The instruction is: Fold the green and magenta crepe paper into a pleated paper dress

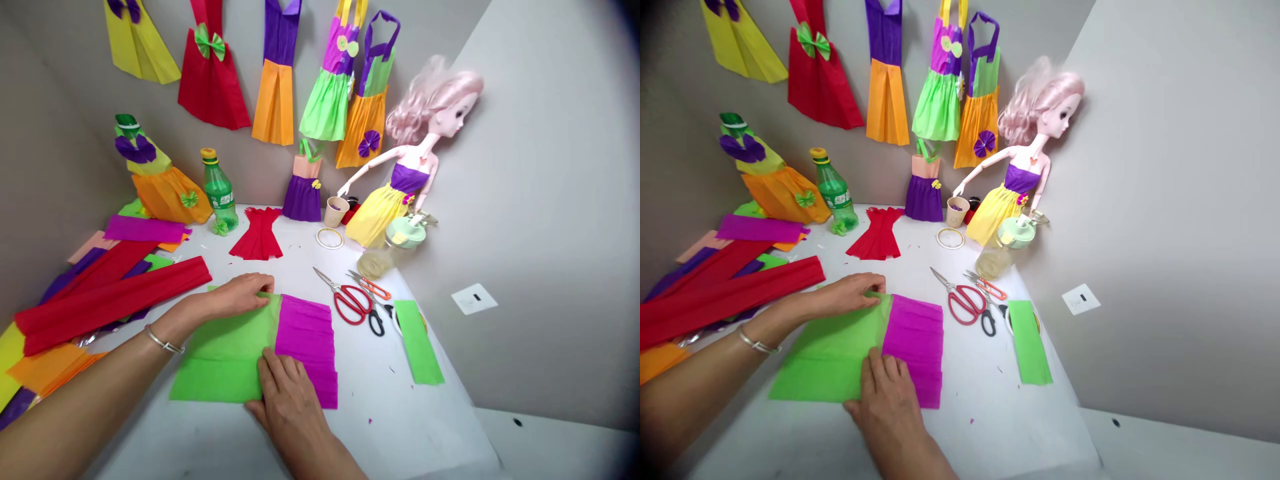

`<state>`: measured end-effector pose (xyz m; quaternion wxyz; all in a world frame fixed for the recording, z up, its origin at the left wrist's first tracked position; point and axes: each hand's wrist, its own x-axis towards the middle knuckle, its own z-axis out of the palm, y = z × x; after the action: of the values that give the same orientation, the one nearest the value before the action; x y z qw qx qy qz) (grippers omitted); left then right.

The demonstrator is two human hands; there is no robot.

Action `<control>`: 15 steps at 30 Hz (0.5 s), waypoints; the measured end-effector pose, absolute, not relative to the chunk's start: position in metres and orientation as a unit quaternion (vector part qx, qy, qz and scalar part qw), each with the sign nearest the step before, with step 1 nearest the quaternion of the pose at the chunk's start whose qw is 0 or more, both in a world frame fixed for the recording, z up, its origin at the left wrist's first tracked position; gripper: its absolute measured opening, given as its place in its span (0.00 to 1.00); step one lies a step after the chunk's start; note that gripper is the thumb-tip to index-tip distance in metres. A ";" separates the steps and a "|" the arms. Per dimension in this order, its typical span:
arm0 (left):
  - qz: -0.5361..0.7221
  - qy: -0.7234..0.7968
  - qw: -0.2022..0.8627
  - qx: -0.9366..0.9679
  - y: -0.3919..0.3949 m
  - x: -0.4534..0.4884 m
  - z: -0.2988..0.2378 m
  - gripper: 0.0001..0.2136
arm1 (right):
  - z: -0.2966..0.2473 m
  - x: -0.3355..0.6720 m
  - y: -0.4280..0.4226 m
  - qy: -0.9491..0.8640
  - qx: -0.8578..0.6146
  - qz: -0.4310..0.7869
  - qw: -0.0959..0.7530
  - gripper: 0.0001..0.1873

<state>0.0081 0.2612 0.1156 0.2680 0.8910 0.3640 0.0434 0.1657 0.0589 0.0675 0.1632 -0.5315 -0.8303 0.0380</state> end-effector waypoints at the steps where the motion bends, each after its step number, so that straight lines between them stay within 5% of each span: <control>1: 0.052 0.364 0.270 0.890 0.261 0.008 0.116 0.02 | 0.068 0.165 0.060 -0.830 -0.532 0.037 0.164 0.34; 15: 0.184 0.277 0.081 0.940 0.188 -0.005 0.118 0.14 | 0.070 0.169 0.063 -0.825 -0.532 0.052 0.183 0.29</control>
<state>-0.0048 0.1883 0.1181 0.0807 0.9395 0.2773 0.1840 0.1688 0.0632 0.0700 0.1827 -0.5323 -0.8250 0.0518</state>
